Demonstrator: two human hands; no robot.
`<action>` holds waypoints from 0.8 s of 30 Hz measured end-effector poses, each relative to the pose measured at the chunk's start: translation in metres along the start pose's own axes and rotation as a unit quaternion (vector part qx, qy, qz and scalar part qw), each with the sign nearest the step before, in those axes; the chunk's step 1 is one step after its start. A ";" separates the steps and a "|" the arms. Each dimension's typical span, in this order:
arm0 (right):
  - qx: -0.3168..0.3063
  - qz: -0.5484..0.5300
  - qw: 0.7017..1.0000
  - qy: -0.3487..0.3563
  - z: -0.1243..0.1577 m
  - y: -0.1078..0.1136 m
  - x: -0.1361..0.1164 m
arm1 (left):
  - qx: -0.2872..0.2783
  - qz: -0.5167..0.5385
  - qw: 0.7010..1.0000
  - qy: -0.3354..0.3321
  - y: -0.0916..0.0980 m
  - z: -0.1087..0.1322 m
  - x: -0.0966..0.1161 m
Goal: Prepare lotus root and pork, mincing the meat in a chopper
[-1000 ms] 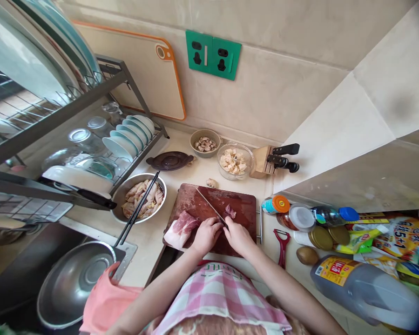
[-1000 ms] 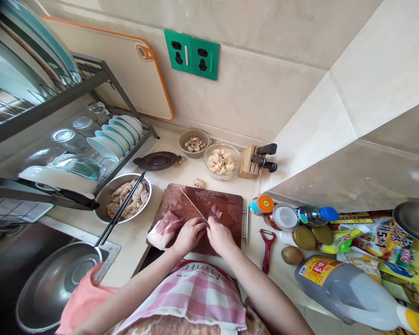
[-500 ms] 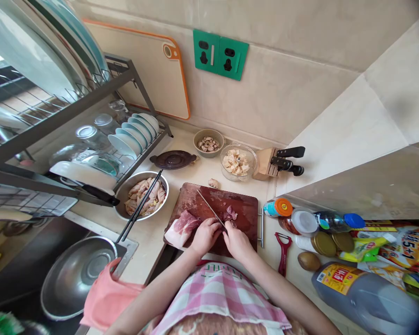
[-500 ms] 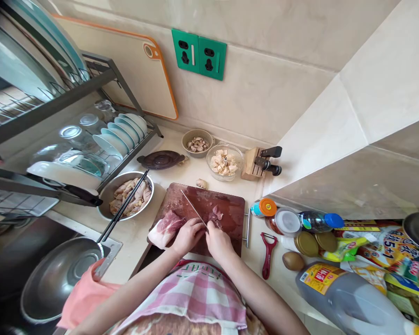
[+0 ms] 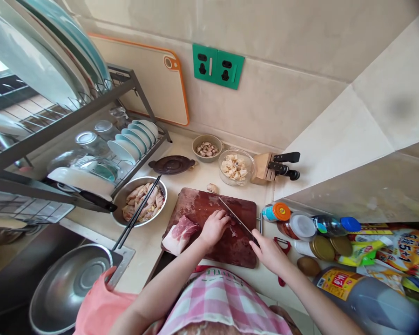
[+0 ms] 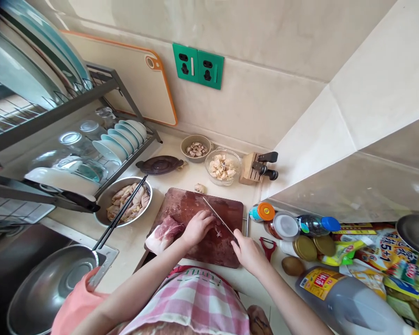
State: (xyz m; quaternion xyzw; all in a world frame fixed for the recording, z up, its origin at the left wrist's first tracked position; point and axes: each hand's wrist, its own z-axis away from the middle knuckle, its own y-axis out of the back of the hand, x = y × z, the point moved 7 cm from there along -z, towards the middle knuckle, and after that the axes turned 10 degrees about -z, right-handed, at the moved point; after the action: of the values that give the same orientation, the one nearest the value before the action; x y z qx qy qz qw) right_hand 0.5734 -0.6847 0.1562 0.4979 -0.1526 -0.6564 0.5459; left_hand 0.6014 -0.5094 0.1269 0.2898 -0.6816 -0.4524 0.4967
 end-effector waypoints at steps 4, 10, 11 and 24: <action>-0.006 0.017 0.999 -0.030 -0.025 -0.014 -0.012 | -0.045 -0.021 0.999 0.001 -0.013 -0.016 -0.001; -0.004 -0.018 1.000 0.000 -0.070 -0.012 -0.038 | -0.066 -0.013 0.998 0.015 -0.009 -0.010 -0.005; -0.007 -0.021 1.000 0.005 -0.067 -0.010 -0.036 | -0.055 0.000 0.998 0.017 -0.006 -0.007 -0.006; -0.029 -0.050 0.998 -0.022 -0.028 -0.026 -0.018 | -0.050 0.021 0.998 0.034 -0.017 0.000 -0.011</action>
State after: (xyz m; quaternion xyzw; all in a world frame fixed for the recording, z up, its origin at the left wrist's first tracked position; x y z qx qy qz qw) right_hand 0.5799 -0.6498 0.1329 0.4744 -0.1207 -0.6977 0.5230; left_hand 0.6039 -0.5075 0.1066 0.2659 -0.6470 -0.4653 0.5424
